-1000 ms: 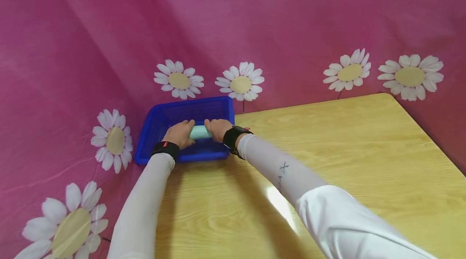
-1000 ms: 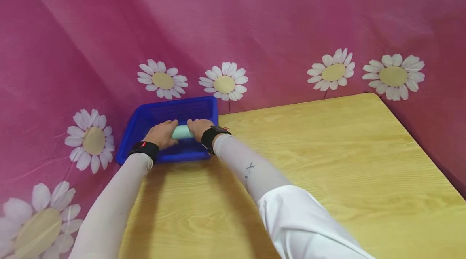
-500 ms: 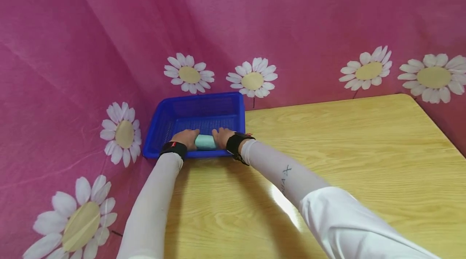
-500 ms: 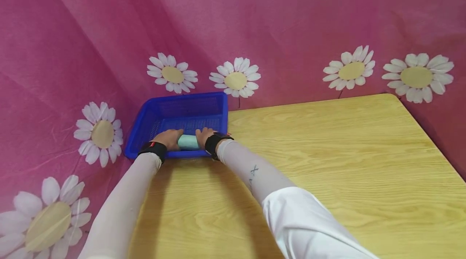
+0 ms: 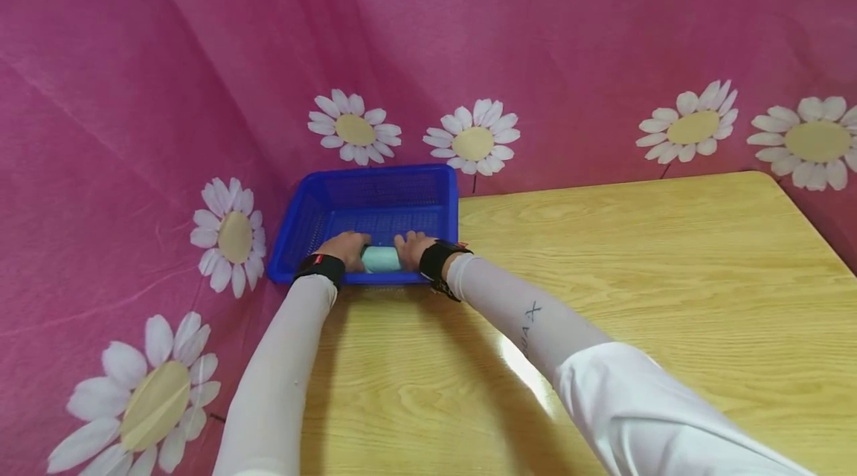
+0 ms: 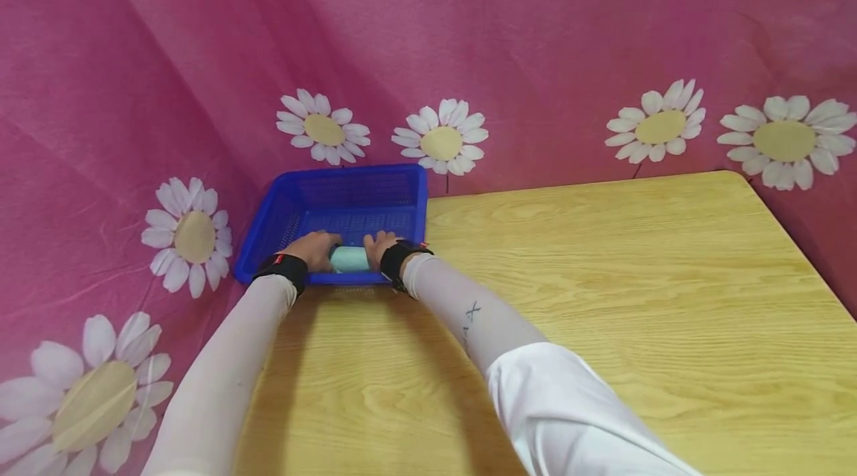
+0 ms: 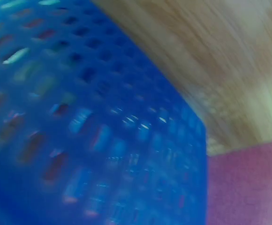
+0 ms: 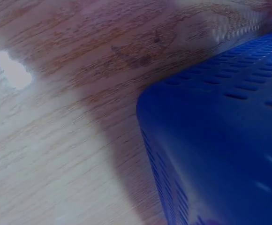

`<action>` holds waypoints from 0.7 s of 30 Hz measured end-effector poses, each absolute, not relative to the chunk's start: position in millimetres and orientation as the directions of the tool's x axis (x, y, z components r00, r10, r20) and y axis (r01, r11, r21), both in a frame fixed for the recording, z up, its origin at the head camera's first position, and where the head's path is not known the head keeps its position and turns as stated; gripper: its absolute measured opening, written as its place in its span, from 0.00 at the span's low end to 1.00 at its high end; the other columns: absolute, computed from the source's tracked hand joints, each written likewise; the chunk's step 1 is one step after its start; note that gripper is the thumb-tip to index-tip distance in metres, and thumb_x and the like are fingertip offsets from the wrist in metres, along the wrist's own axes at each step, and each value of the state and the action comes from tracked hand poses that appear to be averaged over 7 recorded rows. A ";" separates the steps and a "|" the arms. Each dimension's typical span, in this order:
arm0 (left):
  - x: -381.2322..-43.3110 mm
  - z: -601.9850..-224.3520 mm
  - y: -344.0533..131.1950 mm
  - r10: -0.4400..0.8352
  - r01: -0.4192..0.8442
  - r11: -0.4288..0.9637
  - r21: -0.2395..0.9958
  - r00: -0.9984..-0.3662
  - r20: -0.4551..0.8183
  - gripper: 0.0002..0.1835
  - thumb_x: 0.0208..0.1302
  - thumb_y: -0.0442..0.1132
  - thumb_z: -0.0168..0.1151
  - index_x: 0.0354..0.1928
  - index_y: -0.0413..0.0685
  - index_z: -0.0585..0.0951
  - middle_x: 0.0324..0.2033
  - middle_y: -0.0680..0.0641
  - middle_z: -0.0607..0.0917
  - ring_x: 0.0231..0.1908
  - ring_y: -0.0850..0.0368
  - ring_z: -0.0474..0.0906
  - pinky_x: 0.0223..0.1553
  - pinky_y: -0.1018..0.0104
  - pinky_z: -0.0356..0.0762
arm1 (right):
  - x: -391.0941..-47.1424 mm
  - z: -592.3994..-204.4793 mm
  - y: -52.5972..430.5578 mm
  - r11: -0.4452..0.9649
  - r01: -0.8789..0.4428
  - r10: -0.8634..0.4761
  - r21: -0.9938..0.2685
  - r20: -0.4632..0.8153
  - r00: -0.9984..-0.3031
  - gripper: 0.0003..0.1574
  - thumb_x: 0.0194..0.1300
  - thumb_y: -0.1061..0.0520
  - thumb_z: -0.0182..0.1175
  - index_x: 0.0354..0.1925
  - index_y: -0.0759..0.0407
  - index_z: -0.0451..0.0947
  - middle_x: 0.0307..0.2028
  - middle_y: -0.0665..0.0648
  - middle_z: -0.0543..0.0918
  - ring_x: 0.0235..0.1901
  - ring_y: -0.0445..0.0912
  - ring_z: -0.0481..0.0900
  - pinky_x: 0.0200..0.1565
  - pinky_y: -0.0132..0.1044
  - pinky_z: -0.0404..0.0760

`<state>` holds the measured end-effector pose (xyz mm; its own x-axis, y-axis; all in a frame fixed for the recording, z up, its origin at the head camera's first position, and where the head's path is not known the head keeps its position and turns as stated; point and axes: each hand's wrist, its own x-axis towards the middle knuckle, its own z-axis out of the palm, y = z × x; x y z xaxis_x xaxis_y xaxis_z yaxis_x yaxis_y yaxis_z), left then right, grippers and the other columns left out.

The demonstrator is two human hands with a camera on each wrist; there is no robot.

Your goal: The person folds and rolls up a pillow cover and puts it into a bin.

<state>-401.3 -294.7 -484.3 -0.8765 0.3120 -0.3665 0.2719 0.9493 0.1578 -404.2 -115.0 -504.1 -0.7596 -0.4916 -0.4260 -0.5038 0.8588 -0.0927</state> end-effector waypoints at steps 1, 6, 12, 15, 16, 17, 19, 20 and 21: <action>-401.4 -483.0 -293.6 0.312 0.269 0.949 0.164 -0.875 -0.371 0.23 0.56 0.33 0.76 0.54 0.38 0.84 0.46 0.39 0.87 0.45 0.44 0.82 0.51 0.48 0.79 | -404.0 -505.5 -114.7 0.859 -0.502 -0.493 -0.098 -0.416 -0.764 0.24 0.79 0.50 0.54 0.64 0.61 0.63 0.62 0.65 0.75 0.61 0.58 0.77 0.63 0.49 0.78; -405.9 -472.3 -286.9 0.314 0.252 0.946 0.203 -0.868 -0.385 0.31 0.55 0.34 0.77 0.62 0.35 0.80 0.54 0.34 0.86 0.53 0.40 0.82 0.57 0.48 0.79 | -402.0 -496.0 -108.2 0.861 -0.506 -0.478 -0.052 -0.419 -0.772 0.32 0.81 0.50 0.51 0.76 0.57 0.58 0.69 0.65 0.71 0.67 0.58 0.74 0.64 0.51 0.78; -410.4 -454.3 -293.6 0.263 0.198 0.961 0.193 -0.871 -0.416 0.41 0.58 0.37 0.77 0.73 0.37 0.71 0.67 0.32 0.78 0.66 0.35 0.75 0.66 0.44 0.73 | -404.5 -460.4 -107.4 0.843 -0.531 -0.507 -0.093 -0.471 -0.722 0.52 0.77 0.49 0.57 0.85 0.49 0.40 0.81 0.63 0.53 0.78 0.58 0.59 0.72 0.56 0.68; -413.0 -448.3 -296.9 0.238 0.177 0.967 0.181 -0.880 -0.412 0.40 0.66 0.42 0.73 0.76 0.37 0.68 0.70 0.33 0.75 0.70 0.35 0.70 0.69 0.42 0.69 | -413.7 -449.7 -107.9 0.812 -0.554 -0.573 -0.182 -0.428 -0.699 0.48 0.81 0.47 0.53 0.85 0.49 0.40 0.81 0.65 0.52 0.78 0.61 0.58 0.73 0.56 0.66; -414.3 -447.1 -297.5 0.235 0.178 0.968 0.174 -0.885 -0.401 0.39 0.68 0.43 0.71 0.76 0.38 0.67 0.70 0.32 0.74 0.71 0.35 0.70 0.69 0.41 0.68 | -418.0 -448.5 -107.7 0.800 -0.564 -0.594 -0.206 -0.407 -0.694 0.49 0.80 0.47 0.55 0.85 0.49 0.40 0.81 0.66 0.51 0.79 0.62 0.57 0.74 0.55 0.64; -415.6 -446.0 -297.8 0.238 0.187 0.968 0.166 -0.894 -0.381 0.38 0.69 0.44 0.69 0.76 0.38 0.68 0.70 0.32 0.74 0.70 0.34 0.70 0.69 0.40 0.69 | -422.0 -447.7 -107.1 0.786 -0.576 -0.615 -0.225 -0.375 -0.694 0.49 0.80 0.46 0.56 0.85 0.50 0.41 0.81 0.67 0.51 0.79 0.62 0.57 0.74 0.55 0.63; -418.8 -444.4 -297.4 0.243 0.205 0.968 0.146 -0.912 -0.329 0.37 0.71 0.46 0.66 0.76 0.39 0.67 0.70 0.32 0.74 0.70 0.34 0.70 0.68 0.39 0.69 | -429.1 -444.5 -102.9 0.764 -0.597 -0.645 -0.247 -0.317 -0.695 0.50 0.79 0.46 0.58 0.85 0.52 0.43 0.81 0.69 0.52 0.79 0.64 0.56 0.75 0.56 0.62; -420.2 -443.6 -296.4 0.248 0.216 0.967 0.135 -0.922 -0.296 0.36 0.72 0.46 0.66 0.76 0.40 0.68 0.69 0.33 0.75 0.69 0.34 0.71 0.68 0.38 0.69 | -432.2 -443.7 -99.7 0.754 -0.610 -0.657 -0.244 -0.283 -0.699 0.50 0.79 0.46 0.58 0.85 0.53 0.44 0.80 0.69 0.53 0.78 0.64 0.56 0.75 0.56 0.62; -419.9 -444.2 -293.8 0.253 0.227 0.966 0.127 -0.931 -0.264 0.35 0.72 0.47 0.66 0.76 0.41 0.69 0.68 0.33 0.76 0.68 0.34 0.72 0.67 0.37 0.70 | -433.1 -443.6 -94.2 0.746 -0.620 -0.666 -0.244 -0.258 -0.700 0.50 0.79 0.45 0.59 0.84 0.54 0.45 0.80 0.70 0.54 0.78 0.65 0.57 0.74 0.57 0.63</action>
